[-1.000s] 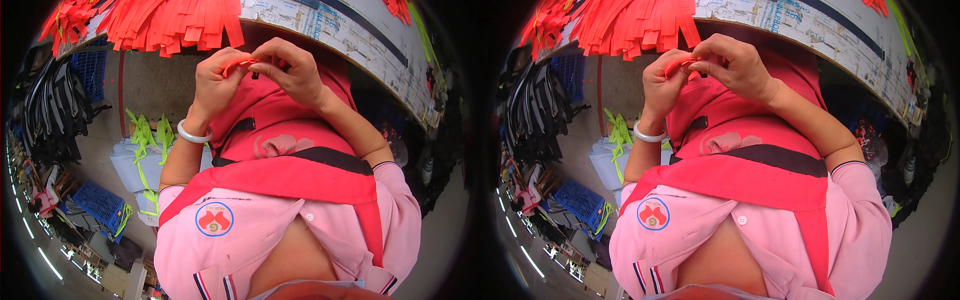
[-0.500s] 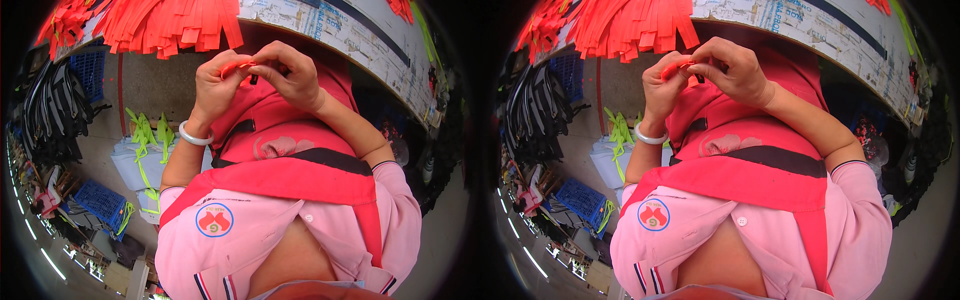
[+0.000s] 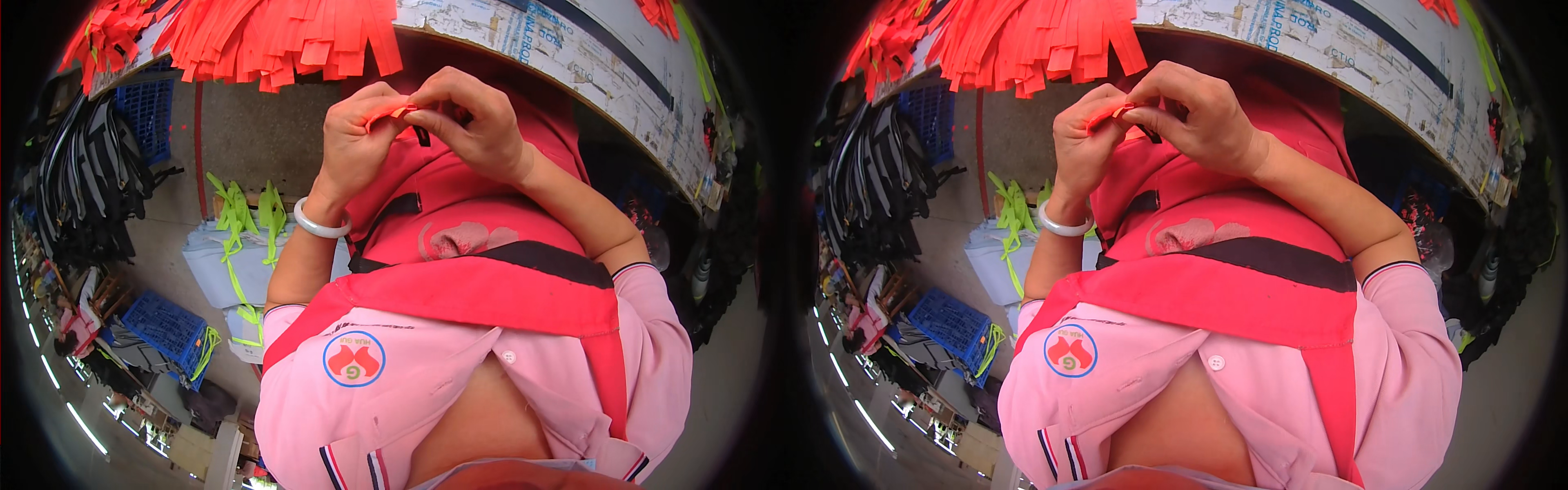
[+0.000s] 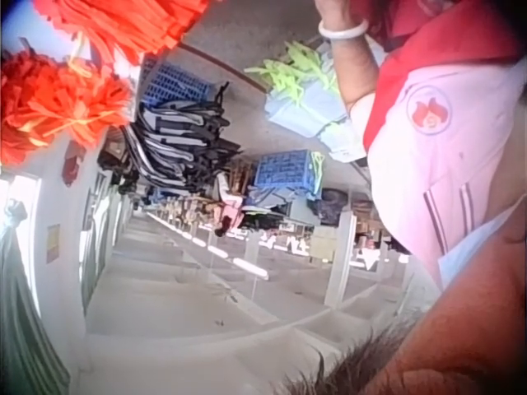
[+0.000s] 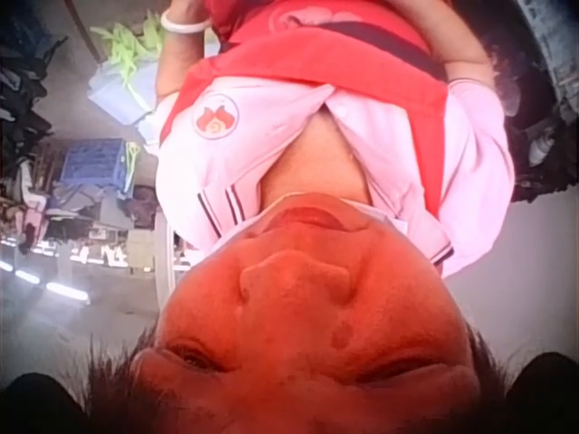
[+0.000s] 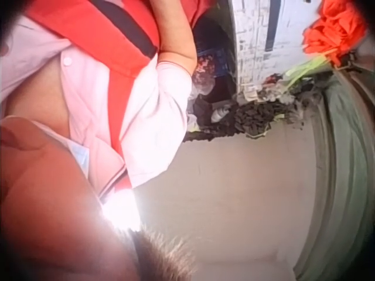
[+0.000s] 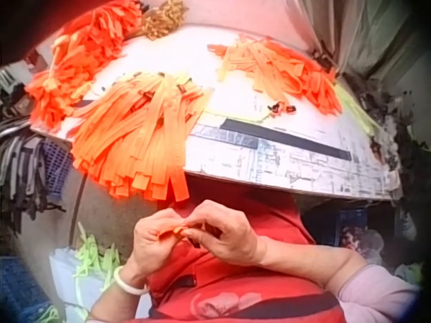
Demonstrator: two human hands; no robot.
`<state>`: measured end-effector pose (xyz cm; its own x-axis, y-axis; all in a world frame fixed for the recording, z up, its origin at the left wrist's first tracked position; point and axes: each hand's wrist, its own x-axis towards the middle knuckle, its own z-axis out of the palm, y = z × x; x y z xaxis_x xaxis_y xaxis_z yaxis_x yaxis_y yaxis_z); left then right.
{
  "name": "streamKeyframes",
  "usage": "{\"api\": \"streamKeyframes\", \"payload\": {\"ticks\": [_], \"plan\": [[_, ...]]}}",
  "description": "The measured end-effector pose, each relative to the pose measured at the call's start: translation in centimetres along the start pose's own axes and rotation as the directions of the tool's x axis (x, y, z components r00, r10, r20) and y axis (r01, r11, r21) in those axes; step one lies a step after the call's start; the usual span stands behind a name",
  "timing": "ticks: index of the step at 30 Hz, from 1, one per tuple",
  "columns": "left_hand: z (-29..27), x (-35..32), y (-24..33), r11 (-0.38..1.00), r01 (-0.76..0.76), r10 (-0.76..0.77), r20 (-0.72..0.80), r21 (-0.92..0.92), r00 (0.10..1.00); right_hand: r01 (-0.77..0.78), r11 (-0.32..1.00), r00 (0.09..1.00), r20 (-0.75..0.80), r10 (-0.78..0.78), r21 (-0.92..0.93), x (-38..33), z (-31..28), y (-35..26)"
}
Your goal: The recorder is attaching black plastic clips to red fabric straps at a manufacturing workstation.
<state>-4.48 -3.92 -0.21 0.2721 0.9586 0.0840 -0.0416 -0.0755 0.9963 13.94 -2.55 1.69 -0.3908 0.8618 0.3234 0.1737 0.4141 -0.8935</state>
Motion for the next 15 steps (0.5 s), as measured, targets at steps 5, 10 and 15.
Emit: {"api": "streamKeyframes", "payload": {"ticks": [5, 10, 15], "plan": [[-0.1, 0.2, 0.3, 0.997, 0.072, -0.073, 0.017, 0.017, 0.997, -0.099, 0.995, 0.995, 0.023, 0.099, 0.007, -0.2, 0.1, 0.4], [-0.3, 0.3, 0.6, 0.993, 0.107, -0.102, 0.103, -0.040, 0.989, -0.103, 0.994, 0.995, 0.022, 0.102, 0.028, -0.3, -0.2, -0.5], [0.9, 0.2, -0.4, 0.998, 0.060, -0.061, -0.041, -0.032, 0.997, -0.086, 0.981, 0.995, -0.034, 0.094, 0.176, -0.8, 0.6, 1.1]]}}
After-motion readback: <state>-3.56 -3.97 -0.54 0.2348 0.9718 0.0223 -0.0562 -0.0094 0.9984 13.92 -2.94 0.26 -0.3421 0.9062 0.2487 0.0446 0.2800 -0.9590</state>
